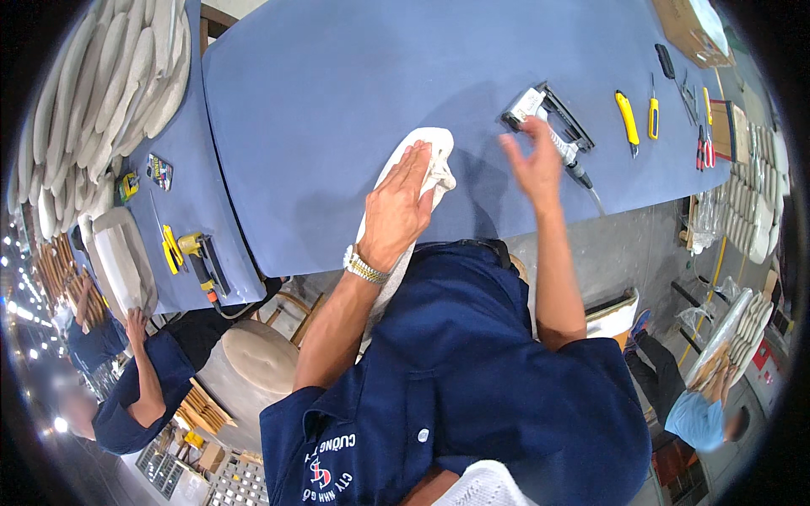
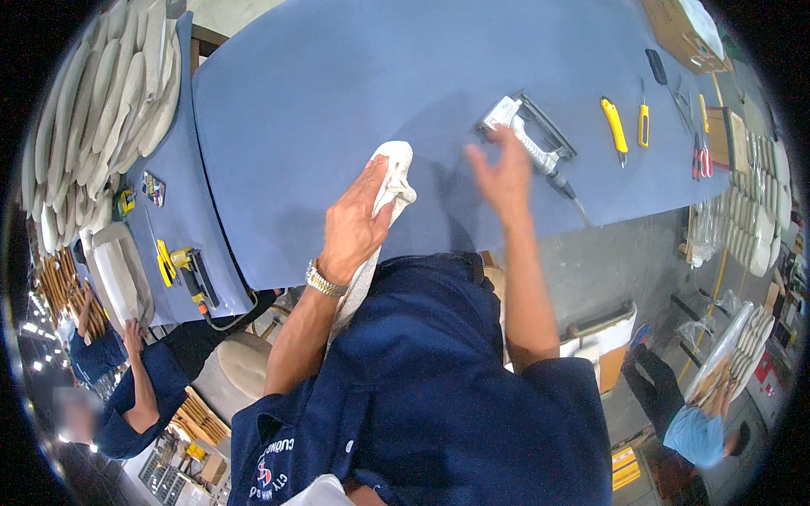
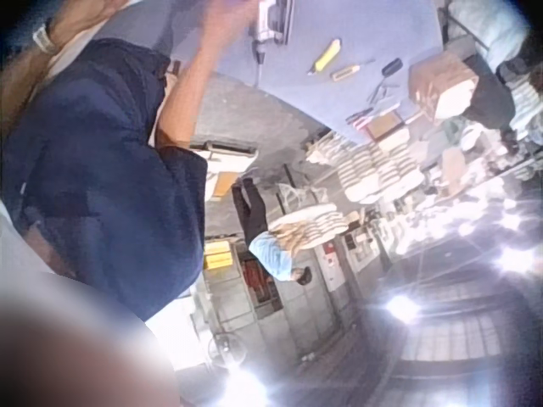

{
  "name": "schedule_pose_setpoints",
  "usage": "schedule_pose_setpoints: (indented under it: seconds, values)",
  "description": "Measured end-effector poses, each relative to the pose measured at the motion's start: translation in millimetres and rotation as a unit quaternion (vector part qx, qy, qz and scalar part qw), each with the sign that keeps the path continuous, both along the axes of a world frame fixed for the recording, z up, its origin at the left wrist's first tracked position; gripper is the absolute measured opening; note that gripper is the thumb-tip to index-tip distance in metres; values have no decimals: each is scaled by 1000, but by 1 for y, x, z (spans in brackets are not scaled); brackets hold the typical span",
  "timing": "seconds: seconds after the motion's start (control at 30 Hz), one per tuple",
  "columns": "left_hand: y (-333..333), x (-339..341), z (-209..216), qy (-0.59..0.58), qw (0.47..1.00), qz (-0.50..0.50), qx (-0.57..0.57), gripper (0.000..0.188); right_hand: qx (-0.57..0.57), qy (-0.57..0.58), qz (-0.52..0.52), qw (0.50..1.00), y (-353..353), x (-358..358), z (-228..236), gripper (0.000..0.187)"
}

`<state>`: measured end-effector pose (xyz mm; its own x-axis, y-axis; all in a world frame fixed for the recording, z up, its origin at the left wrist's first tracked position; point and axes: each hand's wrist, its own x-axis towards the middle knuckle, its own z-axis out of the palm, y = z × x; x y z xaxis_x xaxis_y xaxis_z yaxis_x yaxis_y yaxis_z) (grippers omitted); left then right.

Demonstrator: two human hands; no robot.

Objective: The person covers a foam cushion with fabric, folds and smooths the edges, and uses a staple gun to secure the fabric. They trim excess fabric with a utility knife and repeat the process on multiple cushions.

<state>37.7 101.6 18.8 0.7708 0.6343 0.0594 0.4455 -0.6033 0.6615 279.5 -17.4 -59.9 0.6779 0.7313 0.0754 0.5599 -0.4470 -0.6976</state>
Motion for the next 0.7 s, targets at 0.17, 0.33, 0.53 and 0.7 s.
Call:
schedule_pose_setpoints:
  seconds: [0.17, 0.33, 0.53, 0.7]
  values:
    - [-2, 6, -3, -10, 1000, 4, -9, 62, -233, -99, -41, 967, -25, 78, -47, 79]
    - [1, -2, -9, -23, 999, 5, -27, 62, -265, -16, 51, 963, -10, 93, -47, 82]
    - [-5, -3, -10, -23, 999, 13, -25, 61, -52, 320, -32, 945, -26, 12, 66, 51]
    - [-5, -2, -4, -19, 999, 22, -33, 63, 141, 282, 184, 931, -29, -50, 99, 53]
